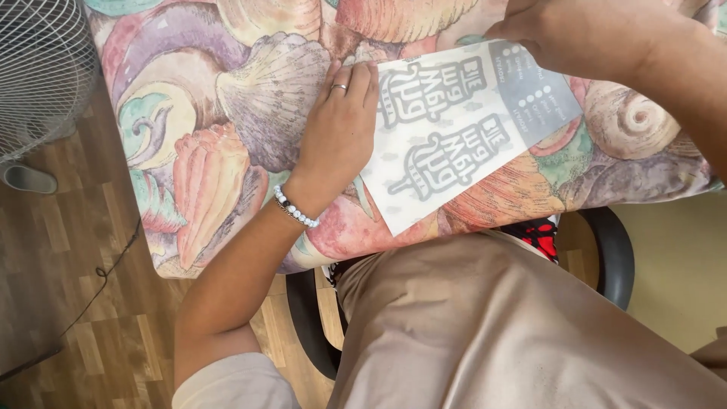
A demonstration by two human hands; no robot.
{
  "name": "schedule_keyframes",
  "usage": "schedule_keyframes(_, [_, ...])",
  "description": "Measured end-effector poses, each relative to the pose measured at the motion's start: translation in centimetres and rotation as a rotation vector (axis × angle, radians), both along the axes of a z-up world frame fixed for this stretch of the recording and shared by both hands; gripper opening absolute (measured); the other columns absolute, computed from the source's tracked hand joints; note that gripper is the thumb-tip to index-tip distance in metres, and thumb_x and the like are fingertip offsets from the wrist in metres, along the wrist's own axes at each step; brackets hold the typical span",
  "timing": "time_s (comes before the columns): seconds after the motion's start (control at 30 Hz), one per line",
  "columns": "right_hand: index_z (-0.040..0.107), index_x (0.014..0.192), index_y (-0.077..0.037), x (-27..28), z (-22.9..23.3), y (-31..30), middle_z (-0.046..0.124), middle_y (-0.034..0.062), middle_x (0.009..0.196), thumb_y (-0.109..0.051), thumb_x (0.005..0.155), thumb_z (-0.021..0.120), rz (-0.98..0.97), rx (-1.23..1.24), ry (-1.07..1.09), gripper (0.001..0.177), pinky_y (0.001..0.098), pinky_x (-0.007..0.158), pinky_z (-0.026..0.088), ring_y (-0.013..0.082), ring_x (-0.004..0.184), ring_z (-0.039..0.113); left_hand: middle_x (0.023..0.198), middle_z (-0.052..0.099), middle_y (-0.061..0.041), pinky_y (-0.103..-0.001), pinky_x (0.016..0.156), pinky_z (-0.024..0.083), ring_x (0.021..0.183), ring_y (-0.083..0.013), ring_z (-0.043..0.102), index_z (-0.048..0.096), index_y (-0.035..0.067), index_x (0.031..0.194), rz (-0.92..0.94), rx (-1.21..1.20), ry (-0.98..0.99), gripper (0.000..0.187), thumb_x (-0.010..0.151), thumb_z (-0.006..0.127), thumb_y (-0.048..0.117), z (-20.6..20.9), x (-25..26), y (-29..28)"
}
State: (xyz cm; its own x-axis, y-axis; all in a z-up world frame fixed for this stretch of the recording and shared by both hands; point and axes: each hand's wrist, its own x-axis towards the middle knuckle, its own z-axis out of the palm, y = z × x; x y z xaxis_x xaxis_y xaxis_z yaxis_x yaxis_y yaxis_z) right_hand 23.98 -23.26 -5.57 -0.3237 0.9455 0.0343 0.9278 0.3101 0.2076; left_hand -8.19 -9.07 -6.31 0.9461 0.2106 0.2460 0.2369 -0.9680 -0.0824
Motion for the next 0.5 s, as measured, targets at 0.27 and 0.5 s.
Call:
schedule_keyframes(0.27, [0.072, 0.135, -0.028, -1.2, 0.8, -1.1, 0.066, -0.0168, 0.089, -0.005, 0.090, 0.066, 0.087, 0.109, -0.280, 0.051, 0.0210, 0.068, 0.053, 0.0058, 0.078, 0.067, 0.125, 0.056, -0.016, -0.029, 0.091, 0.057, 0.114, -0.0275, 0.054, 0.051, -0.008, 0.138, 0.021, -0.015, 0.057, 0.045, 0.092, 0.047, -0.007, 0.9, 0.4, 0.0])
schedule_keyframes(0.5, [0.056, 0.151, -0.030, -1.9, 2.9, -1.2, 0.065, -0.0182, 0.096, -0.007, 0.087, 0.060, -0.008, -0.066, -0.383, 0.068, 0.0178, 0.062, 0.056, 0.0042, 0.074, 0.067, 0.117, 0.055, -0.007, -0.028, 0.058, 0.058, 0.105, -0.0235, 0.056, 0.051, 0.004, 0.141, 0.034, 0.083, 0.136, 0.053, 0.088, 0.053, 0.001, 2.4, 1.5, 0.3])
